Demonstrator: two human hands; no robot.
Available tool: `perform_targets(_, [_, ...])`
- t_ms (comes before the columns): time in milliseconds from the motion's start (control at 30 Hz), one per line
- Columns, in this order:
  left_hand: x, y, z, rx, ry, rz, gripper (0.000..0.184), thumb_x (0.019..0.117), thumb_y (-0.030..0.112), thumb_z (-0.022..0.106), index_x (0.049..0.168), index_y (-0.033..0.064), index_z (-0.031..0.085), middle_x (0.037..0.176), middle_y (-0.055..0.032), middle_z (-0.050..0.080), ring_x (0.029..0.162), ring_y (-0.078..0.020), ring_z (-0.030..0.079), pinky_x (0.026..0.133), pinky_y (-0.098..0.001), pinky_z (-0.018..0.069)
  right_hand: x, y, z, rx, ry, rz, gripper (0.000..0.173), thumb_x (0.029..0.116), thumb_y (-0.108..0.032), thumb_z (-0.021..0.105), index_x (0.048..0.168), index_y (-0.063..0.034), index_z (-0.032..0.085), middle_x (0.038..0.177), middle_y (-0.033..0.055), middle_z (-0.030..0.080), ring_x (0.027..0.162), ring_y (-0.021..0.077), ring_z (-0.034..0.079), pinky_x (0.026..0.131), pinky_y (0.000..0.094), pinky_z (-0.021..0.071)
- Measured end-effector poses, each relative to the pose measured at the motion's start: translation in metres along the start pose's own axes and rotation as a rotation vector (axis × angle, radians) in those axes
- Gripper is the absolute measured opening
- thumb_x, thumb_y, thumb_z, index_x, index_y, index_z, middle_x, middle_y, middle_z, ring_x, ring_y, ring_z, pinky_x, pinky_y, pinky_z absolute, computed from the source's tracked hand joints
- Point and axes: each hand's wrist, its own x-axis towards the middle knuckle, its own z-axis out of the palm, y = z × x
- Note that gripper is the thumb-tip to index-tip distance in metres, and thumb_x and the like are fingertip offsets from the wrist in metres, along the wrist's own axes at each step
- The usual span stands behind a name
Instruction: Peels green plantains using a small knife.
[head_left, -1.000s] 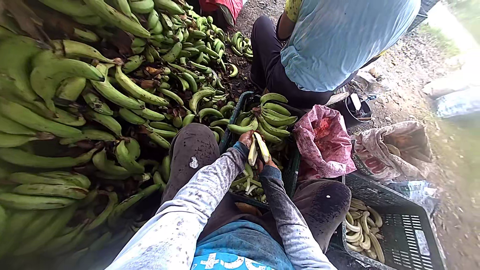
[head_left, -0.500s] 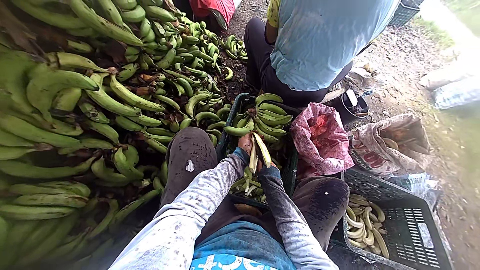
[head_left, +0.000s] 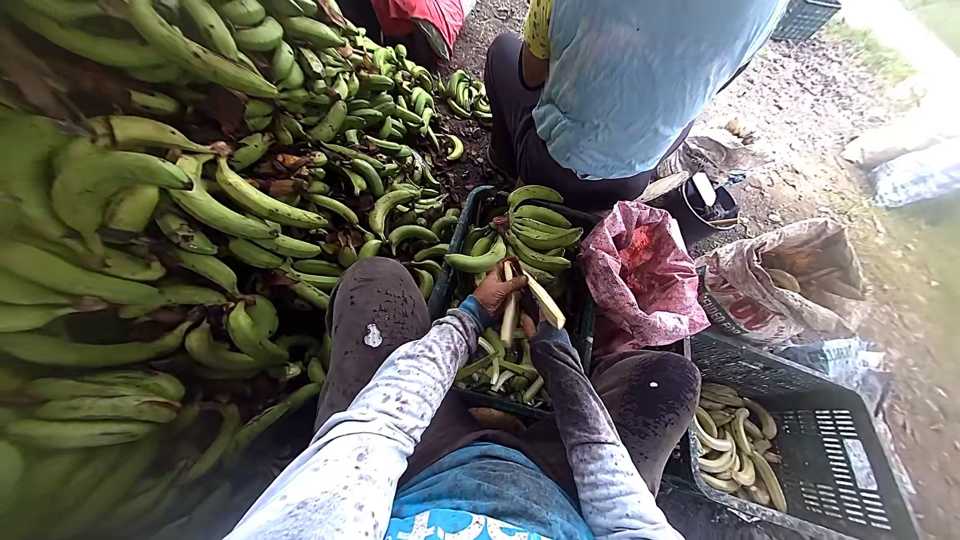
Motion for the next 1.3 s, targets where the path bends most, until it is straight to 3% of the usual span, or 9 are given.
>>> perform_targets(100, [-0.001,0.004,-0.008,-0.038,-0.094,-0.058,0.061,0.0916,-0.008,0.053,0.148,0.0052,0.033,0.108,-0.0053,0.06,0.083,-0.0079,0.062,0.076,-0.0261,0.0548,-0.017,-0.017,-0.029,0.211,-0.133,0.003,0.053,0.1092,-0.014,0.048,0.152,0.0131,0.032,0.155,0.0297,0.043,0.147,0.0263,0.041,0.122,0.0328,0.0277])
perform_targets(167, [-0.004,0.006,-0.012,-0.068,-0.14,-0.095,0.066,0.0867,-0.008,0.05,0.149,0.0075,0.033,0.11,-0.0048,0.062,0.086,-0.0087,0.064,0.078,-0.0272,0.0565,-0.028,-0.007,-0.031,0.35,-0.089,-0.03,0.048,0.1087,-0.014,0.049,0.147,0.0132,0.039,0.125,0.0258,0.062,0.109,0.0181,0.062,0.097,0.026,0.048])
perform_targets(200, [-0.004,0.006,-0.013,-0.076,-0.148,-0.106,0.068,0.0838,-0.007,0.051,0.148,0.008,0.034,0.109,-0.0043,0.065,0.085,-0.0086,0.066,0.077,-0.0271,0.0579,-0.034,-0.005,-0.036,0.392,-0.13,0.006,0.045,0.1108,-0.019,0.045,0.145,0.0096,0.039,0.102,0.0154,0.059,0.084,0.0127,0.057,0.077,0.0242,0.0488])
perform_targets(300, [-0.008,0.005,-0.009,-0.11,-0.113,-0.12,0.065,0.0829,-0.004,0.047,0.145,0.0093,0.039,0.102,-0.0019,0.067,0.077,-0.0055,0.066,0.068,-0.0229,0.0568,-0.042,0.003,-0.047,0.514,-0.258,0.064,0.045,0.112,-0.028,0.042,0.145,0.0013,0.04,0.08,0.0047,0.052,0.06,0.011,0.051,0.059,0.0261,0.0483])
perform_targets(633, [-0.005,-0.008,0.012,-0.212,-0.023,-0.223,0.045,0.0912,-0.001,0.031,0.129,0.0135,0.052,0.092,-0.0027,0.068,0.072,-0.0095,0.067,0.061,-0.0244,0.0574,-0.026,0.057,-0.032,1.092,-0.342,0.142,0.04,0.1119,-0.037,0.039,0.131,-0.004,0.049,0.065,0.0005,0.052,0.046,0.0092,0.053,0.043,0.0239,0.0489])
perform_targets(800, [0.026,-0.006,0.055,-0.049,0.222,-0.236,0.032,0.0982,0.002,0.043,0.127,0.0083,0.053,0.09,-0.0056,0.061,0.072,-0.0141,0.062,0.064,-0.0315,0.0546,-0.05,0.069,-0.062,1.165,-0.165,0.138,0.037,0.1127,-0.031,0.038,0.132,-0.0011,0.047,0.063,0.0004,0.049,0.046,0.0084,0.051,0.045,0.0231,0.0491])
perform_targets(967, [0.059,0.016,0.142,0.313,0.316,-0.195,0.032,0.094,0.001,0.056,0.126,0.0035,0.057,0.102,-0.011,0.062,0.084,-0.0176,0.059,0.072,-0.0364,0.0522,-0.073,0.101,-0.099,1.507,0.32,-0.006,0.028,0.1115,-0.018,0.027,0.125,0.0006,0.043,0.056,-0.0023,0.049,0.042,0.0088,0.054,0.044,0.0245,0.0523])
perform_targets(1100, [0.081,0.026,0.232,0.869,-0.106,-0.164,0.057,0.0981,0.001,0.056,0.152,0.0014,0.036,0.136,-0.0296,0.055,0.121,-0.0393,0.058,0.099,-0.0559,0.0483,-0.077,0.127,-0.108,1.725,0.62,-0.129,0.028,0.1112,-0.021,0.02,0.121,-0.0034,0.039,0.055,-0.0047,0.053,0.041,0.0085,0.056,0.043,0.0251,0.0541])
perform_targets(1300, [0.119,0.044,0.419,1.109,-0.488,0.142,0.055,0.1048,0.01,0.05,0.155,0.0006,0.029,0.137,-0.0296,0.056,0.123,-0.0397,0.06,0.102,-0.0551,0.0479,-0.082,0.127,-0.117,1.846,0.626,-0.039,0.026,0.1095,-0.016,0.021,0.123,-0.0014,0.039,0.058,-0.0043,0.052,0.043,0.0073,0.055,0.043,0.0238,0.0522])
